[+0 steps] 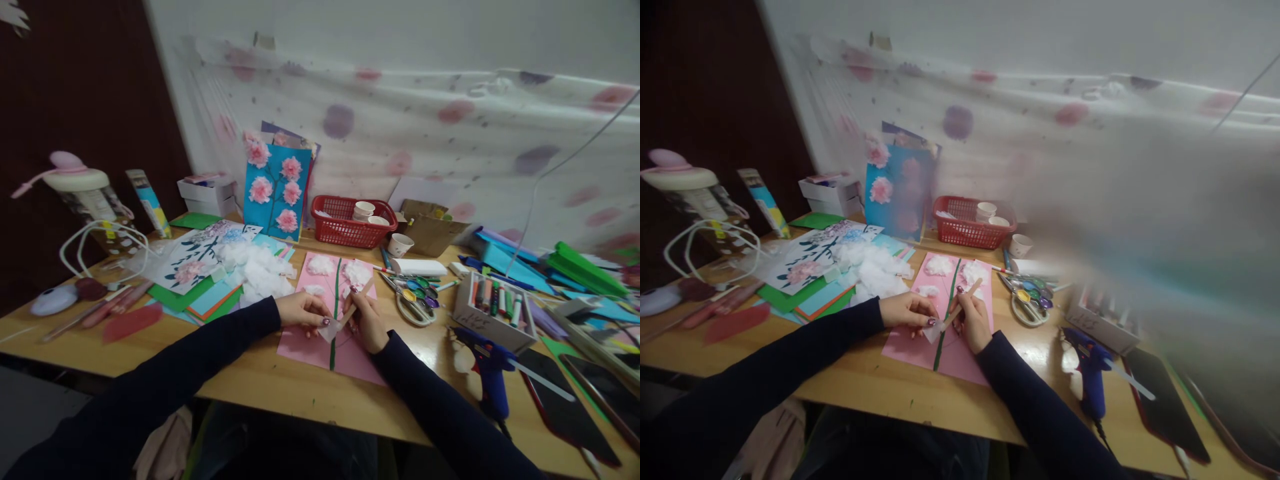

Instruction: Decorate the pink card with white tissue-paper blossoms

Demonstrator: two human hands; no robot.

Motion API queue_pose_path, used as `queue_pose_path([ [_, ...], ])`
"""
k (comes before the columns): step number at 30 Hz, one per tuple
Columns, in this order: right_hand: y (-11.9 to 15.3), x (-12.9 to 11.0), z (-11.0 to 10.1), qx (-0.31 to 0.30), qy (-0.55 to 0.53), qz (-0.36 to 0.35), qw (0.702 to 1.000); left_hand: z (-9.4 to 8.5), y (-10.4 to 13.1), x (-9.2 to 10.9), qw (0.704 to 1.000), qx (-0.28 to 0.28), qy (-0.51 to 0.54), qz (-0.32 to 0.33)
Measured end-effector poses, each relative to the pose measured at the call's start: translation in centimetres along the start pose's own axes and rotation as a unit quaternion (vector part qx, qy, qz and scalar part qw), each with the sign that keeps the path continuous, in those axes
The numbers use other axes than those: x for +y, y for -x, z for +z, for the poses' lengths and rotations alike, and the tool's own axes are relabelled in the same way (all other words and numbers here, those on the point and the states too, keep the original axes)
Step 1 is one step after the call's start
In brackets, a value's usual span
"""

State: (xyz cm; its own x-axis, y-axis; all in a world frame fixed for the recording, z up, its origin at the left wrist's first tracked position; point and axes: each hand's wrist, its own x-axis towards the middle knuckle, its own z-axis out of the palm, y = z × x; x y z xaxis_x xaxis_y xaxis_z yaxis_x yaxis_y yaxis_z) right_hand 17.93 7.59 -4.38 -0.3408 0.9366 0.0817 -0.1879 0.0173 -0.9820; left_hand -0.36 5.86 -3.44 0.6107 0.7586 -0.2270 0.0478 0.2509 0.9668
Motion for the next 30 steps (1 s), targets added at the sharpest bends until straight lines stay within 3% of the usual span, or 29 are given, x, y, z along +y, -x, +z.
queue_pose_path([
  [4, 0.2, -0.1, 0.1, -0.011, -0.008, 0.010, 1.000, 0.4, 0.0, 0.2, 0.999, 0.019, -0.023, 0.013],
  [11, 0.5, -0.4, 0.6, -0.015, -0.001, 0.021, 1.000, 1.3, 0.0, -0.3, 0.999, 0.019, 0.044, 0.015],
  [21, 0.5, -0.5, 0.7, -0.007, 0.019, 0.015, 1.000, 1.3, 0.0, -0.2, 0.998, 0.011, 0.059, 0.006],
  [30, 0.2, -0.6, 0.5, 0.012, 0.043, 0.007, 0.999, 1.0, 0.0, -0.2, 0.998, 0.042, 0.047, 0.029],
])
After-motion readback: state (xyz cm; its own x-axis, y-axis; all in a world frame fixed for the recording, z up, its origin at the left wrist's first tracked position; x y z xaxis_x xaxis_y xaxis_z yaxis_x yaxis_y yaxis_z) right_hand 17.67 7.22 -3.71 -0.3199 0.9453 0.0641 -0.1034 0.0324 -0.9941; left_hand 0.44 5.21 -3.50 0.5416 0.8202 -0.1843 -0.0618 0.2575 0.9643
